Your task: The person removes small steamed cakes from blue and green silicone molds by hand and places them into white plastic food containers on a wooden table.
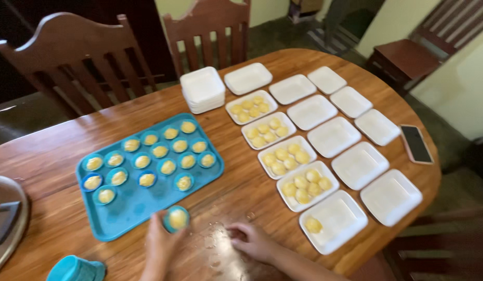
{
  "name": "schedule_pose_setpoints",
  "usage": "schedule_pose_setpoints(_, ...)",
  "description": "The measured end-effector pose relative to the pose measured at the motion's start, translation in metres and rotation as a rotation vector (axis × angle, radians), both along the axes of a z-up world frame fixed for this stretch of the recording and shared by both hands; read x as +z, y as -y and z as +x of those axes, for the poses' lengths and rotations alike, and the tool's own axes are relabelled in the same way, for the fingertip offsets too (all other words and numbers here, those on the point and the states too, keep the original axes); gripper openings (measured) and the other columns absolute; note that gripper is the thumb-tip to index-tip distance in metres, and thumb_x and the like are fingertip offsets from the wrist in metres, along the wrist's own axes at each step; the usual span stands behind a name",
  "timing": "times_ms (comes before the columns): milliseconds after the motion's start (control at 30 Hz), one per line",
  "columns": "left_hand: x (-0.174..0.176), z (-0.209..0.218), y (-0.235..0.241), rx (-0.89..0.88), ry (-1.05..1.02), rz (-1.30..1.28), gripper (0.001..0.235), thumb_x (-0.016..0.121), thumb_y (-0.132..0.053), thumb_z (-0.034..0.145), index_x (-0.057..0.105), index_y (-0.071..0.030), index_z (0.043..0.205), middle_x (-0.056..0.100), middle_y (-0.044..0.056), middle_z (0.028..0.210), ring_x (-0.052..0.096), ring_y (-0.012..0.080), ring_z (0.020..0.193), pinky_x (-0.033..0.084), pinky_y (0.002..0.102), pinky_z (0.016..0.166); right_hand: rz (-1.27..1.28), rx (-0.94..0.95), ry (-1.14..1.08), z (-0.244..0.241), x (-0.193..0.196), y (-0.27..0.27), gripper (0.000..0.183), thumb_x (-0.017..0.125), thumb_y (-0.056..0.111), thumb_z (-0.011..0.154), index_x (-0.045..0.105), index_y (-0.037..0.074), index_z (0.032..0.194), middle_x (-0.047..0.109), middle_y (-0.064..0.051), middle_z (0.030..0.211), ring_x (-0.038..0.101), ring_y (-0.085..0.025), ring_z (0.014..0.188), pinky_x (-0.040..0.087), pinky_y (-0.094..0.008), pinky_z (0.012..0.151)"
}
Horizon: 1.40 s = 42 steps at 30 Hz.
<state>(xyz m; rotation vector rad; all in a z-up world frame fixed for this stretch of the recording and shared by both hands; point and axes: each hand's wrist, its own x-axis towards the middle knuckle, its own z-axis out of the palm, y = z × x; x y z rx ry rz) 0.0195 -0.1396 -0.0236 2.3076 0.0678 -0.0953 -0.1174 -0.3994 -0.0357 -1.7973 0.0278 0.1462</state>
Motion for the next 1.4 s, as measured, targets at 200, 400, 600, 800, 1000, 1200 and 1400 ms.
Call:
schedule_pose_setpoints(200,-0.005,-0.100,0.047,-0.340,0.166,-0.250,0.069,0.089,-0.040,0.064,0.066,-0.019,0.126,0.069,0.001,0.117,0.067,0.0163,0.108,0.055,0.029,0.079,-0.175,0.009,0.150,-0.004,0.029,-0.022,0.074,0.075,0.052,0.082,0.055,0.012,0.142,0.064,-0.009,0.130,0.063,-0.020,0.115,0.050,-0.032,0.096)
schedule_pose_setpoints(400,0.023,-0.127,0.068,-0.436,0.293,-0.357,0.075,0.087,-0.025,0.069,0.059,-0.012,0.137,0.061,0.011,0.128,0.060,0.0271,0.121,0.050,0.038,0.103,-0.068,0.059,0.069,-0.030,0.064,-0.005,0.080,0.080,0.044,0.080,0.050,0.013,0.147,0.056,-0.009,0.146,0.057,-0.018,0.127,0.047,-0.031,0.103)
schedule_pose_setpoints(600,0.055,-0.150,0.084,-0.466,0.325,-0.534,0.079,0.089,-0.008,0.068,0.052,-0.007,0.138,0.060,0.014,0.139,0.064,0.0270,0.125,0.056,0.035,0.100,-0.001,-0.053,0.015,-0.043,0.085,0.001,0.066,0.086,0.034,0.076,0.061,0.013,0.133,0.071,-0.002,0.117,0.065,-0.010,0.100,0.052,-0.024,0.085)
schedule_pose_setpoints(800,0.060,-0.156,0.091,-0.437,0.329,-0.563,0.058,0.089,-0.019,0.076,0.065,-0.013,0.129,0.071,0.008,0.122,0.069,0.0174,0.099,0.057,0.029,0.086,0.288,-0.110,-0.052,-0.050,0.072,0.009,0.052,0.076,0.029,0.085,0.062,0.005,0.129,0.073,-0.007,0.117,0.069,-0.012,0.102,0.056,-0.025,0.088)
schedule_pose_setpoints(1000,0.063,-0.153,0.093,-0.536,0.372,-0.570,0.054,0.092,-0.017,0.072,0.071,-0.015,0.121,0.073,0.004,0.121,0.070,0.0199,0.105,0.059,0.028,0.081,0.368,-0.041,-0.126,-0.055,0.052,0.023,0.059,0.075,0.031,0.090,0.056,0.009,0.142,0.067,-0.009,0.123,0.067,-0.012,0.105,0.059,-0.026,0.085)
schedule_pose_setpoints(1200,0.061,-0.160,0.095,-0.660,0.340,-0.445,0.059,0.093,-0.021,0.070,0.071,-0.019,0.124,0.074,0.006,0.115,0.072,0.0256,0.104,0.056,0.034,0.086,0.353,-0.028,-0.124,-0.059,0.003,0.027,0.048,0.074,0.018,0.090,0.060,0.010,0.135,0.068,-0.004,0.109,0.065,-0.008,0.096,0.056,-0.022,0.080)
schedule_pose_setpoints(1400,0.064,-0.168,0.097,-0.691,0.128,-0.307,0.057,0.093,-0.033,0.073,0.067,-0.022,0.123,0.073,-0.001,0.109,0.064,0.0158,0.079,0.052,0.028,0.072,0.844,-0.207,-0.394,-0.085,0.017,0.026,0.038,0.050,0.019,0.102,0.063,0.005,0.134,0.070,-0.014,0.128,0.068,-0.023,0.112,0.057,-0.035,0.091)
